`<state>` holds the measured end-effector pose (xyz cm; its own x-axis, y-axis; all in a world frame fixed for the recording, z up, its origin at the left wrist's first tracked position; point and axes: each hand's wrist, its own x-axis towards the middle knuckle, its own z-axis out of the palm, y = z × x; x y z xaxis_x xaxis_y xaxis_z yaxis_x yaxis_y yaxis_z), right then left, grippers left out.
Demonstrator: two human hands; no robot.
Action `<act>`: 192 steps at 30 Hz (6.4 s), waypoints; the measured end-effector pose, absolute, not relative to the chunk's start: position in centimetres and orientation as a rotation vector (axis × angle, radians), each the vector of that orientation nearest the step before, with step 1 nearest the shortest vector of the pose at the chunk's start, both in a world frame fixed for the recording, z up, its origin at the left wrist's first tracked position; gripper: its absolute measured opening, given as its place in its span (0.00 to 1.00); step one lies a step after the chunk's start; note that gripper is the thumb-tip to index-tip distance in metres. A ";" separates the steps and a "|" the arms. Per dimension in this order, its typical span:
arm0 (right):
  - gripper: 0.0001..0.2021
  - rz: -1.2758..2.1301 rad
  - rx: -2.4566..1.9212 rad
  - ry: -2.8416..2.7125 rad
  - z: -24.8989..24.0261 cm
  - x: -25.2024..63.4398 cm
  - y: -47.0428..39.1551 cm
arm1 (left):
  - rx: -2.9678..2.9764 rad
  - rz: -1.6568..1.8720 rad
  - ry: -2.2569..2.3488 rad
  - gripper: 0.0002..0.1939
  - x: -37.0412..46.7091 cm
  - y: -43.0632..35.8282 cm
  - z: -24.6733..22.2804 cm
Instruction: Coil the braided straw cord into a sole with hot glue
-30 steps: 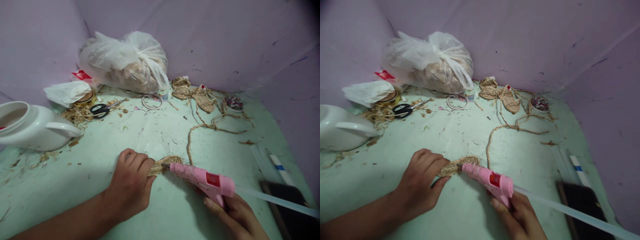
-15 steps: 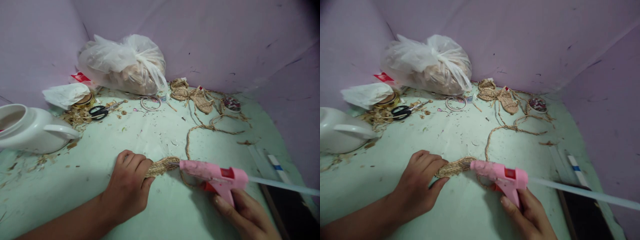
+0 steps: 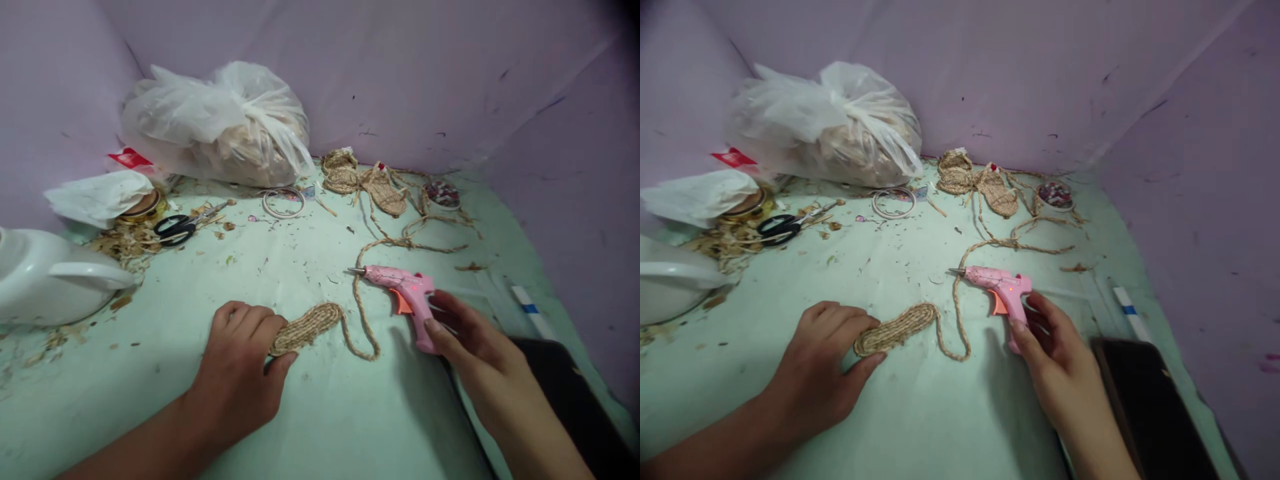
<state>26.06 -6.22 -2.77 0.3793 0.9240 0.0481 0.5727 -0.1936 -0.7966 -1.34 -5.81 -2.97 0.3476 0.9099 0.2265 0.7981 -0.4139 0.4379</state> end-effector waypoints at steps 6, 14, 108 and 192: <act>0.15 0.359 -1.664 -1.761 -0.7 23.5 -5.7 | 2.385 0.602 1.541 0.07 -1.2 -5.9 -2.7; 0.36 0.738 -1.204 -2.311 -0.7 18.3 -4.0 | 2.359 0.566 1.544 0.08 -1.2 -5.9 -2.2; 0.35 0.865 -1.092 -2.524 -1.0 19.3 -2.1 | 2.547 0.475 1.332 0.12 -0.6 -3.9 -2.9; 0.28 2.068 -0.637 -0.894 1.4 17.0 -3.1 | 1.702 1.171 1.132 0.07 2.9 -4.3 7.8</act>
